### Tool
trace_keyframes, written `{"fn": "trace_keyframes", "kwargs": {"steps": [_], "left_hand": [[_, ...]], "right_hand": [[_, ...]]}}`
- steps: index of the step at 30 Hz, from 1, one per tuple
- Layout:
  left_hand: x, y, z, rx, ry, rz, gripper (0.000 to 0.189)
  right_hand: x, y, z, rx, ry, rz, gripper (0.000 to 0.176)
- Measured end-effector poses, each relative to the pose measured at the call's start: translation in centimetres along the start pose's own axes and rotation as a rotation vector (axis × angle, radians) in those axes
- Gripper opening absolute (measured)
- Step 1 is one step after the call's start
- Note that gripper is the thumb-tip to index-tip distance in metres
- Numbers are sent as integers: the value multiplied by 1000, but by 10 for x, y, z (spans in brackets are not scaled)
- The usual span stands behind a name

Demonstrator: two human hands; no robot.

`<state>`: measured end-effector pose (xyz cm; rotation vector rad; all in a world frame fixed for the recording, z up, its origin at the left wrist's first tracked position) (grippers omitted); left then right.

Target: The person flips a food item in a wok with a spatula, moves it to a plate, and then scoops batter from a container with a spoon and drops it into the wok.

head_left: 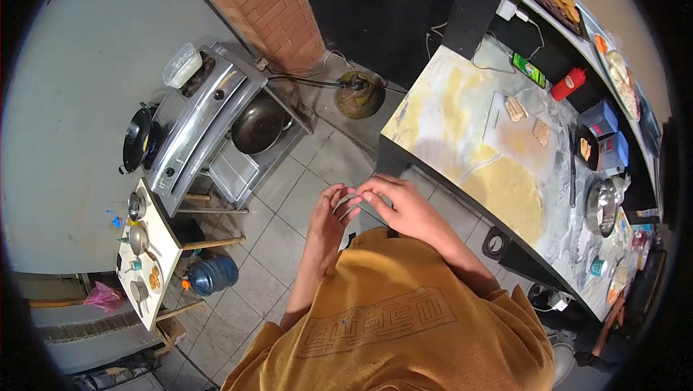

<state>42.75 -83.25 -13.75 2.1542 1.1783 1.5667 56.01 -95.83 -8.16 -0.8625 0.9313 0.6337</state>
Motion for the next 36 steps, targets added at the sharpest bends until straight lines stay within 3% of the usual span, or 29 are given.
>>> {"fn": "trace_keyframes", "kwargs": {"steps": [3,5,6,8,10,12,13,15,16,18,20,22,23,24,25,28,29,36], "left_hand": [[-6,-11,3,-7,-25,-4,48],[-10,-22,5,-140,-13,-69,53],[-10,-24,4,-140,2,-74,53],[-6,-25,2,-8,-32,-72,56],[4,-12,-7,91,3,-151,59],[11,-13,-13,217,-70,-379,62],[10,-18,-11,-10,45,-443,65],[19,-27,-19,-46,101,-544,65],[22,-33,-27,-99,126,-631,66],[22,-69,-48,13,146,-553,69],[29,-85,-77,-86,197,-494,74],[41,-90,-108,68,254,-410,76],[40,-101,-124,99,290,-358,77],[45,-110,-138,131,320,-300,78],[47,-117,-149,287,323,-461,66],[21,-181,-173,348,457,-345,61],[26,-183,-182,487,403,-466,58],[40,-241,-205,529,383,-599,49]], "right_hand": [[1,-3,0,-58,6,-30,15],[0,-6,3,-253,220,-63,16],[1,-3,4,-263,210,-70,16],[5,9,6,-56,96,14,23],[4,35,18,-77,-17,32,32],[-15,63,35,-155,-301,-136,42],[-14,80,42,-181,-325,-126,42],[-2,121,49,-399,-455,-271,52],[-1,133,50,-429,-477,-257,52],[2,152,64,-424,-482,-489,54],[14,172,68,-436,-471,-541,55],[32,187,71,-370,-195,-269,53],[30,193,72,-392,-225,-260,53],[29,199,72,-399,-103,-86,51],[29,209,70,-402,25,88,49],[39,247,61,-440,142,157,44],[36,259,61,-458,130,160,44],[4,308,95,-638,107,141,30]]}}
Point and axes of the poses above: each hand's wrist, its own z-axis towards the middle knuckle, its own y-axis out of the palm, x = y × z, the point moved 2 cm from there along z, towards the middle knuckle, and after that the axes turned 11 degrees about -y, right-handed, at the moved point
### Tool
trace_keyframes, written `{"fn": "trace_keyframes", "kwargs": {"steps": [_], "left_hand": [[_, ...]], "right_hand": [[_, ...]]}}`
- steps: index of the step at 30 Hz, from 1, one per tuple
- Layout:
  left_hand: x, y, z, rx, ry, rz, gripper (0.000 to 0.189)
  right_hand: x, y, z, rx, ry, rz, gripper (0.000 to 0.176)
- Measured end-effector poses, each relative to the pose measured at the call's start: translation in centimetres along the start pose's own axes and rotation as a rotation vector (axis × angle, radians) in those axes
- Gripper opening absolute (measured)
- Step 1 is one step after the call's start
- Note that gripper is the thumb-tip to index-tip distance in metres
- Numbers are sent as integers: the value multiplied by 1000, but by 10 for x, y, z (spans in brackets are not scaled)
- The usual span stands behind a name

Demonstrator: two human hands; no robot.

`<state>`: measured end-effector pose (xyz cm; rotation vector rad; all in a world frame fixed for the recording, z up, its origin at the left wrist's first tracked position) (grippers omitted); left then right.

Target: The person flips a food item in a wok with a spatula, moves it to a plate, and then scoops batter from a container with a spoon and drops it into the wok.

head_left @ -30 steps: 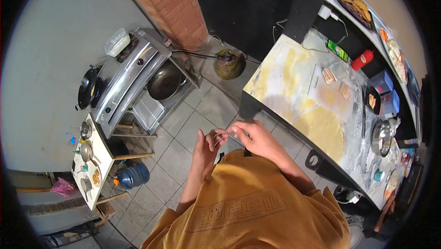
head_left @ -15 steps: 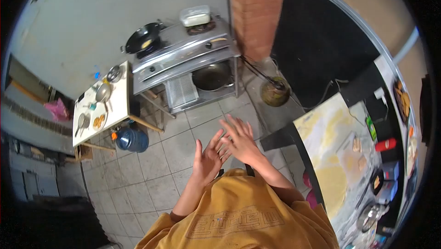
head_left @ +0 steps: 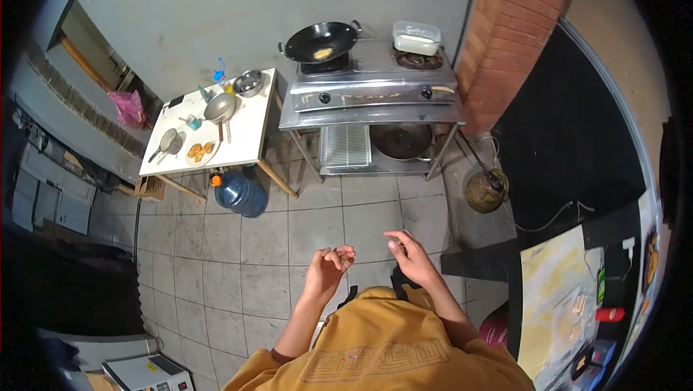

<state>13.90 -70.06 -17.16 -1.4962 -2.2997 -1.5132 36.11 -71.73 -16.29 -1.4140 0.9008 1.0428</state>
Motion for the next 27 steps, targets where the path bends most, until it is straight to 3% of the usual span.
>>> {"fn": "trace_keyframes", "kwargs": {"steps": [4,6,10,13,15,17,18,23,27], "left_hand": [[25,-8,31,-19,43,-60,41],[39,0,46,124,39,-83,33],[75,2,82,176,111,-87,31],[110,1,107,272,114,-124,37],[139,3,122,136,208,-138,50],[166,3,141,168,238,-118,54],[178,1,147,195,243,-95,59],[230,-24,164,277,336,-170,44],[264,-63,170,390,332,-242,43]], "right_hand": [[10,3,47,10,-76,58,24],[19,5,79,-19,-84,70,23],[26,8,161,-108,-150,103,21],[9,3,234,-222,-169,44,20],[-9,-2,280,-231,-253,86,20],[-13,-1,326,-254,-351,106,21],[-13,0,346,-273,-352,118,21],[-17,15,425,-381,-311,104,22],[-11,56,459,-420,-270,135,23]]}}
Point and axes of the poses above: each hand's wrist, its own z-axis towards the middle knuckle, its own y-axis out of the palm, x = y × z, the point moved 2 cm from there along z, towards the middle knuckle, and after that the axes turned 11 degrees about -y, right-handed, at the moved point
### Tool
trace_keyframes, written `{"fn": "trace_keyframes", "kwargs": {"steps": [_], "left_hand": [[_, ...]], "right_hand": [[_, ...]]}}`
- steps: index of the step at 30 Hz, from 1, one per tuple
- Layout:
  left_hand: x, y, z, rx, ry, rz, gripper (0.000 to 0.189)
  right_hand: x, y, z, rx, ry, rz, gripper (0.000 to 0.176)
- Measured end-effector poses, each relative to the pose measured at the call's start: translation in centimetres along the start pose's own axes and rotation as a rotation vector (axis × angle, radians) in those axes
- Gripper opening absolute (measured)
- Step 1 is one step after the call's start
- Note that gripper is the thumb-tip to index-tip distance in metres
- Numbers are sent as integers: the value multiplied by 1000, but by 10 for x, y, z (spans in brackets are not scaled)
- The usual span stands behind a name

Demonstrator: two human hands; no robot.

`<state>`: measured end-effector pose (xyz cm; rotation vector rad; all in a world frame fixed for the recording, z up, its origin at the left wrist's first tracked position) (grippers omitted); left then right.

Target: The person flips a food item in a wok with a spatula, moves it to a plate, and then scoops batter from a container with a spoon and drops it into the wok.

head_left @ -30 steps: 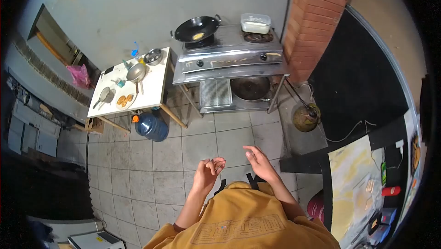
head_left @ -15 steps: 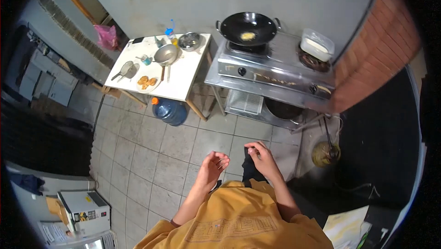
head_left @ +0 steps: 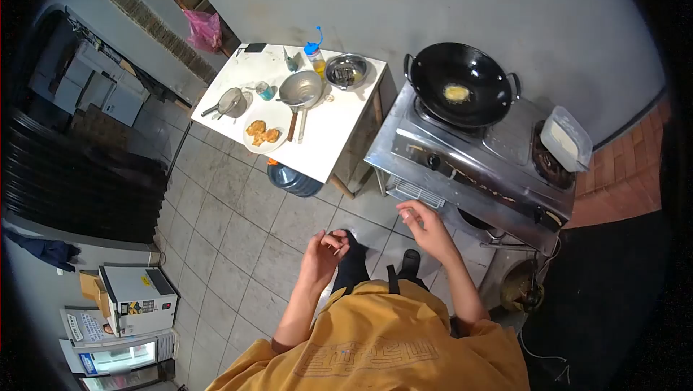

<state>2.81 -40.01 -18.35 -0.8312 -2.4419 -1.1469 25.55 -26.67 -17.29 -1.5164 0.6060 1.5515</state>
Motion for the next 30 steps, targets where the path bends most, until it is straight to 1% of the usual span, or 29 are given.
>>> {"fn": "trace_keyframes", "kwargs": {"steps": [2,3,4,5,7,8,11,13,15,16,17,20,23,25,26,27,29,30], "left_hand": [[22,-16,18,-112,-13,-51,31],[35,-22,28,-120,-17,-54,31],[49,-28,40,-113,-31,-69,21],[66,-34,48,-103,-46,-83,18],[98,-42,63,-70,-44,-54,22],[120,-45,73,-40,-31,-29,31],[180,-62,98,-47,-77,46,35],[213,-80,117,-30,-115,90,32],[242,-95,132,-28,-119,143,30],[254,-100,139,-43,-113,178,26],[265,-103,146,-51,-121,181,26],[288,-110,164,-68,-115,142,25],[297,-108,178,-86,-106,82,23],[299,-105,186,-84,-130,68,21],[299,-104,190,-84,-148,54,19],[299,-101,193,-79,-154,53,19],[299,-93,196,-67,-162,130,17],[299,-90,197,-79,-149,222,18]], "right_hand": [[10,21,20,-13,31,13,23],[16,34,30,-27,58,27,23],[22,47,40,-26,54,62,21],[24,58,54,-23,55,58,21],[26,83,81,-30,132,136,21],[27,93,98,-17,130,132,21],[40,115,142,-2,186,167,24],[46,120,166,11,216,178,24],[36,122,191,59,131,116,24],[29,123,200,68,180,105,24],[32,127,208,78,184,99,24],[45,141,229,101,190,127,25],[51,156,259,68,216,207,29],[70,163,283,164,304,525,36],[87,165,296,246,288,603,34],[114,168,310,247,296,605,34],[171,166,337,610,208,815,40],[187,165,353,606,215,818,40]]}}
Point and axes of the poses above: each hand's wrist, its own z-axis towards the middle knuckle, its own y-axis out of the palm, x = y × z, the point moved 2 cm from there along z, towards the middle knuckle, and after that the axes turned 11 degrees about -y, right-handed, at the moved point
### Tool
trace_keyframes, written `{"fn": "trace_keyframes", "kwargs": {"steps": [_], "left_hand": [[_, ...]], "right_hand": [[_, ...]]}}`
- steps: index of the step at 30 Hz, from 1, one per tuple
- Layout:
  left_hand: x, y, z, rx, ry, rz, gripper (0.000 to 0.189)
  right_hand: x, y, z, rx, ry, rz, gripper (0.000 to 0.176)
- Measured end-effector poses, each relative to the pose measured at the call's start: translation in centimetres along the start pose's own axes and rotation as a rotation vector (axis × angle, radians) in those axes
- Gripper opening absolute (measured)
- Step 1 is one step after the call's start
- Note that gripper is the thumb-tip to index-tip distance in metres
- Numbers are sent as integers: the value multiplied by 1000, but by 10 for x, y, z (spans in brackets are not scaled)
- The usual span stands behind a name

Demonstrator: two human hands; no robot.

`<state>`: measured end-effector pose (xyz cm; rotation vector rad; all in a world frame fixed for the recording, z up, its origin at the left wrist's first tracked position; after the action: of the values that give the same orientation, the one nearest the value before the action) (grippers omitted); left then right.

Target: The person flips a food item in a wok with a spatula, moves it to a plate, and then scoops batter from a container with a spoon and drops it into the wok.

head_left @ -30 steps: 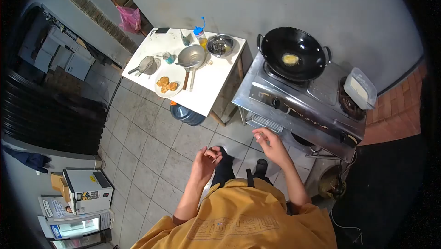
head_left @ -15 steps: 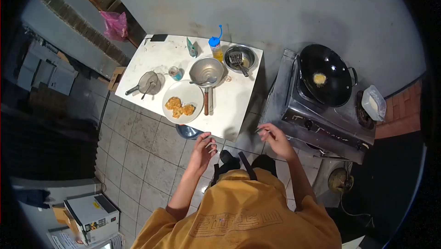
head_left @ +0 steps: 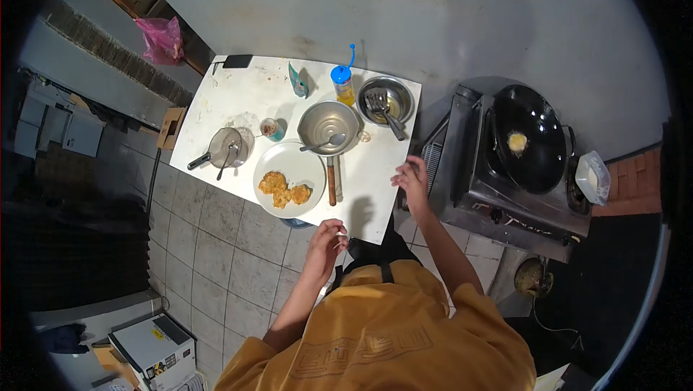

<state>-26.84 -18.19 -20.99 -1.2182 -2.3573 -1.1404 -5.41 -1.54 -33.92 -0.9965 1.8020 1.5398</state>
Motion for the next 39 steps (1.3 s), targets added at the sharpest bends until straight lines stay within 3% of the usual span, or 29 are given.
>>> {"fn": "trace_keyframes", "kwargs": {"steps": [2,7,9,15,22,25,27,30,39], "left_hand": [[3,6,3,0,-22,32,17],[13,17,16,32,-53,188,19],[14,19,22,45,-56,229,21],[16,26,35,17,-101,275,22],[15,25,42,-3,-102,275,21],[20,25,42,5,-93,290,20],[19,23,40,13,-69,261,20],[22,20,37,12,-48,249,20],[20,6,26,-30,-29,265,20]], "right_hand": [[14,2,37,47,-205,-299,48],[41,11,84,121,-292,-360,54],[39,20,94,108,-362,-419,46],[42,24,118,122,-316,-385,25],[28,27,122,127,-307,-520,21],[-13,50,120,124,-355,-714,19],[-31,56,117,46,-594,-938,19],[-51,61,116,48,-495,-940,18],[-62,63,105,18,-495,-896,19]]}}
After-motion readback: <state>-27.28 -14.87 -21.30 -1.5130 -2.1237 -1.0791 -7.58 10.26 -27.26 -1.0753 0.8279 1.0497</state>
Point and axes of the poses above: each hand's wrist, its own z-axis towards the middle knuckle, its own y-axis out of the palm, x = y × z, the point moved 2 cm from there along z, towards the middle knuckle, and after that the axes turned 11 degrees about -y, right-handed, at the moved point
